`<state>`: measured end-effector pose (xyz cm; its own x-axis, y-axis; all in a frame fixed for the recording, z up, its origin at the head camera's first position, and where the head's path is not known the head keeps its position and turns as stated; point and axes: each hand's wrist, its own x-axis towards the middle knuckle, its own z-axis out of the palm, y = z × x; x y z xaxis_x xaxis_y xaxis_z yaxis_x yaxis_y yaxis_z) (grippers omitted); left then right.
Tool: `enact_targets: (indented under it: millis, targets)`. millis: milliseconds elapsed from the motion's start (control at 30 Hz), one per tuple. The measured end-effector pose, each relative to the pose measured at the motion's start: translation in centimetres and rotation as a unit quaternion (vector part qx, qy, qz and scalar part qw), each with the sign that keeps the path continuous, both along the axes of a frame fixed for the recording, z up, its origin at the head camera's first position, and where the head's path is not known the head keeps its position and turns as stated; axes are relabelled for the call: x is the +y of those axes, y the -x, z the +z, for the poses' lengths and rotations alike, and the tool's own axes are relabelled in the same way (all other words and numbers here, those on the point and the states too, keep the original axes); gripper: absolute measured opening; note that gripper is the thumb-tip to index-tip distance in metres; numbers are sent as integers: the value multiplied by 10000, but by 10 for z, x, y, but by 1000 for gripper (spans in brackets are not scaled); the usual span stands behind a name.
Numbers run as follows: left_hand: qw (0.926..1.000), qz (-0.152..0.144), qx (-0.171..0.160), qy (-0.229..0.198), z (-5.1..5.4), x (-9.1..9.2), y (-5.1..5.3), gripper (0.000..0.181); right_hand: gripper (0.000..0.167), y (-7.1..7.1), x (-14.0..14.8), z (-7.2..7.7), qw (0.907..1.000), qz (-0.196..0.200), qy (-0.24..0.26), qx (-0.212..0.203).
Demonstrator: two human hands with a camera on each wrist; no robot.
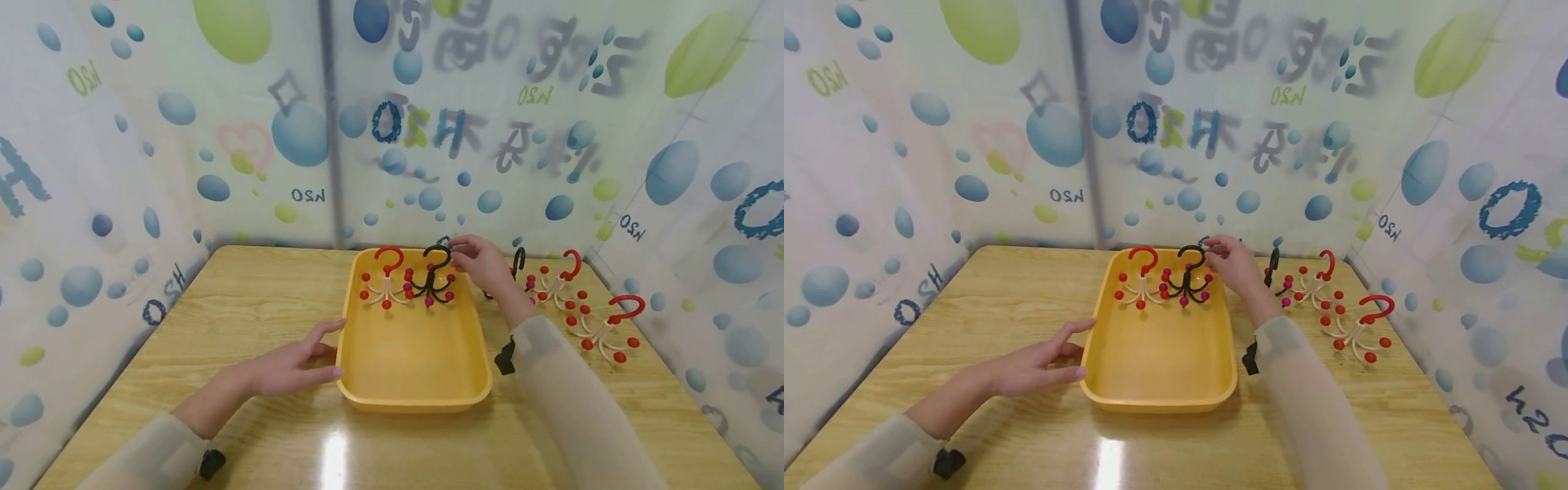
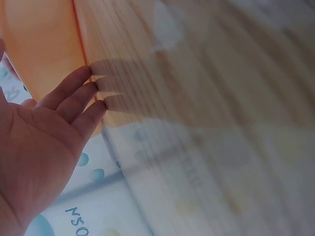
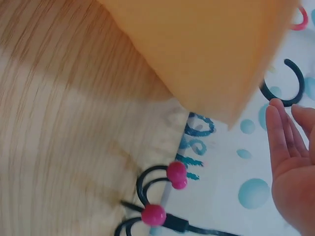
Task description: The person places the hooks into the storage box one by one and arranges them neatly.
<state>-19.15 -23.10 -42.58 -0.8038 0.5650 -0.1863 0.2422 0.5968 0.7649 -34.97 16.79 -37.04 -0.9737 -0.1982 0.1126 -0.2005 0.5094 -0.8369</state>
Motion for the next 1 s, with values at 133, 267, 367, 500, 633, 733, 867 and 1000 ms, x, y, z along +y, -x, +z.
enact_targets:
  millis: [133, 267, 367, 500, 633, 733, 867, 1000]
  targets:
    - [10000, -38, 40, 13, 0, 1, 0, 85, 37, -10, 15, 6, 9998, -55, -72, 171]
    - [9999, -85, 79, 16, 1, 2, 1, 85, 36, -24, 32, 14, 9991, -106, -212, 366]
    - [9999, -92, 86, -10, 1, 2, 1, 85, 36, -35, 44, 20, 9980, -96, -434, 450]
    - [9999, -75, 93, -13, 0, 1, 1, 86, 37, -55, 60, 30, 9967, -53, -665, 458]
    - [9999, -67, 106, -13, 0, 0, 1, 86, 36, -74, 81, 38, 9947, -28, -865, 558]
    - [9999, -62, 104, -25, -1, 0, 1, 86, 36, -85, 102, 42, 9904, -113, -1147, 769]
    - [9999, -77, 120, -44, -2, 0, 1, 85, 34, -97, 137, 45, 9851, -281, -1343, 1033]
    - [9999, -66, 133, -38, -1, 0, 0, 85, 33, -104, 177, 45, 9829, -553, -1399, 1058]
